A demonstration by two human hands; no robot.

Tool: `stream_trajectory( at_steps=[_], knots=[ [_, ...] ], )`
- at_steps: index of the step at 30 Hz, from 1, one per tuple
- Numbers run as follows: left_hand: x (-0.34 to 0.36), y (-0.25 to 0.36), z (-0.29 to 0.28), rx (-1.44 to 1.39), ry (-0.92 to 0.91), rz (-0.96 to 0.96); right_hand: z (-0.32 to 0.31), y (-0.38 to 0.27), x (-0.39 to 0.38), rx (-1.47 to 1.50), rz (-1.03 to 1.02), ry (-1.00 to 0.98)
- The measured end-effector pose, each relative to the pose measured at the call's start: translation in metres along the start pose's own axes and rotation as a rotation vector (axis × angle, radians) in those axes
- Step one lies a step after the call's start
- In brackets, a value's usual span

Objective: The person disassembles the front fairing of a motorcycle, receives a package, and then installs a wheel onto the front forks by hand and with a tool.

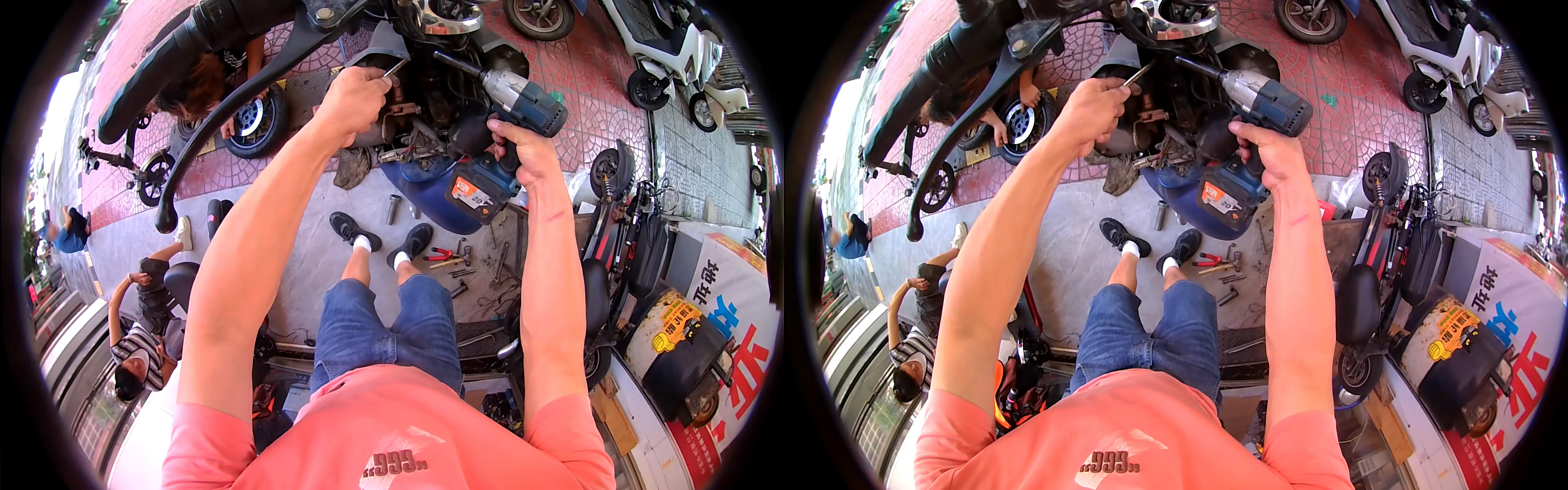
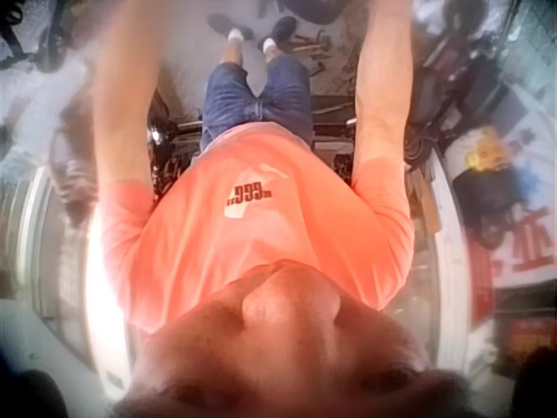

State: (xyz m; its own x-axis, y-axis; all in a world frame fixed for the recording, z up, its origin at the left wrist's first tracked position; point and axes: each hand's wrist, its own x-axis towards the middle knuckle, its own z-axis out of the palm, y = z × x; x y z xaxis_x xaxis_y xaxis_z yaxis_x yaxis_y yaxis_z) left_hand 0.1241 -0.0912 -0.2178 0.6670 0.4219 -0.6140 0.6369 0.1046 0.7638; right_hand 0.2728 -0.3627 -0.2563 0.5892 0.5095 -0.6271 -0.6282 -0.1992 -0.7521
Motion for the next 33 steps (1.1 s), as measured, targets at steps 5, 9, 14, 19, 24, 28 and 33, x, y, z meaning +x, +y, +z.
stream_trajectory(
  at_steps=[5, 9, 14, 19, 24, 28, 33],
  knots=[
    [-0.008, 0.007, 0.011, 0.092, 0.088, 0.069, 0.005, 0.001, -0.004, -0.019, -0.044, 0.020],
    [-0.009, 0.007, 0.012, 0.197, 0.126, 0.137, 0.002, 0.004, -0.002, 0.007, -0.061, 0.027],
    [-0.001, -0.003, 0.011, 0.271, 0.158, 0.235, 0.005, 0.003, -0.002, 0.025, -0.065, 0.012],
    [-0.002, 0.002, 0.011, 0.218, 0.152, 0.204, 0.005, 0.004, -0.001, 0.035, -0.070, 0.020],
    [-0.010, 0.017, 0.011, 0.194, 0.115, 0.101, 0.003, 0.007, -0.001, 0.043, -0.070, 0.030],
    [-0.011, 0.021, 0.008, 0.147, 0.117, 0.061, 0.005, 0.007, -0.003, 0.033, -0.071, 0.030],
    [-0.008, 0.021, 0.007, 0.114, 0.087, 0.030, 0.011, 0.005, -0.007, -0.007, -0.083, 0.078]
  ],
)
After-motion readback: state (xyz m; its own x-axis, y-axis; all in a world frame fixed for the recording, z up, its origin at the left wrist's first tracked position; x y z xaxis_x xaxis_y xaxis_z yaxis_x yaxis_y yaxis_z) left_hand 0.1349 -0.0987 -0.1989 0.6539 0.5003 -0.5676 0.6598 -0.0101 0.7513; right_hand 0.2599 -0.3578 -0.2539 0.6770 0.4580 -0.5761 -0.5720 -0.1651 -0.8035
